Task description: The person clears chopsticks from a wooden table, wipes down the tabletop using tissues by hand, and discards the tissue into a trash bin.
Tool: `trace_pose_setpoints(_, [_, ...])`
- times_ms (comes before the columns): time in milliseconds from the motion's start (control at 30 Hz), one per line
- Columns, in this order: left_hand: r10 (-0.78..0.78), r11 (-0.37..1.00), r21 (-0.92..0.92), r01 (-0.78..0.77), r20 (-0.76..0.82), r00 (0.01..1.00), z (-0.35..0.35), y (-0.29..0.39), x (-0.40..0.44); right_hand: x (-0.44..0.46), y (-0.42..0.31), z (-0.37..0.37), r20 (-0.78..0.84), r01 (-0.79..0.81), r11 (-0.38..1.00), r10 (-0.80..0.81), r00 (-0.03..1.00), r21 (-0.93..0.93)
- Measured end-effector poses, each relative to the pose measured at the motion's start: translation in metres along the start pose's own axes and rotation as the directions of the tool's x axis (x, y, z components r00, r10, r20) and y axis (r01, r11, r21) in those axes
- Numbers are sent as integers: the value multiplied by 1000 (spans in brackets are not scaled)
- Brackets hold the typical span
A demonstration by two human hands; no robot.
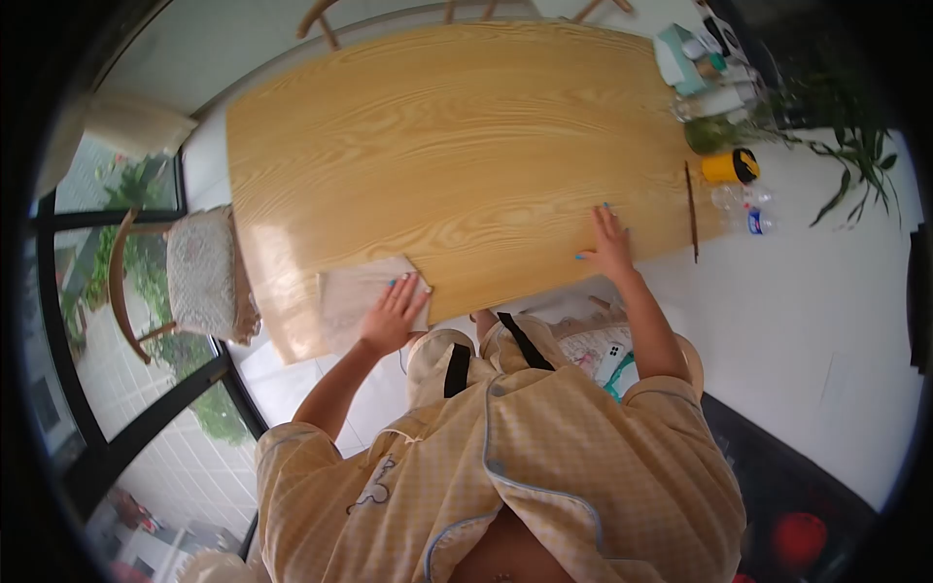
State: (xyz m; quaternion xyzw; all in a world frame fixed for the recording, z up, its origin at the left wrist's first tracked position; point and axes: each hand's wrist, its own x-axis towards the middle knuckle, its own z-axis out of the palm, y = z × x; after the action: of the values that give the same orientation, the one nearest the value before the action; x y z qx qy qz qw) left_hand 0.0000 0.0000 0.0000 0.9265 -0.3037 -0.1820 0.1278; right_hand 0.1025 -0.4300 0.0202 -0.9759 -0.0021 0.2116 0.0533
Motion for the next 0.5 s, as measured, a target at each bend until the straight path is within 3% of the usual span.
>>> trace_pose_setpoints(67, [79,997,0,-79,-36,996,2,9,14,-13,-22,10,-21,-15,1000,15,1000,-13])
trace_pose_setpoints(133, [99,988,119,-101,28,995,-8,49,53,-7,-6,41,-68,59,989,-50,996,136])
trace_pose_setpoints(167, [141,973,186,-139,5,990,-7,58,76,-3,-4,47,-152,126,976,-100,983,178])
trace_pose_setpoints(200, [206,972,139,-191,-104,973,3,105,129,-15,46,10,-166,56,995,-42,985,78])
trace_pose_setpoints(267, [258,952,203,-230,-124,958,9,128,166,-18,56,9,-254,208,920,-125,959,332])
trace_pose_setpoints(300, [284,936,256,-241,-145,948,11,143,181,-26,64,7,-251,190,923,-107,962,335])
trace_pose_setpoints(333, [274,957,134,-257,-125,954,11,152,191,-31,65,14,-324,201,888,-62,944,414])
trace_pose_setpoints(367, [286,953,137,-270,-113,952,12,164,205,-36,70,16,-394,214,850,-8,919,481])
trace_pose_setpoints(500, [360,922,198,-334,-111,926,18,214,267,-59,97,27,-473,144,845,141,869,516])
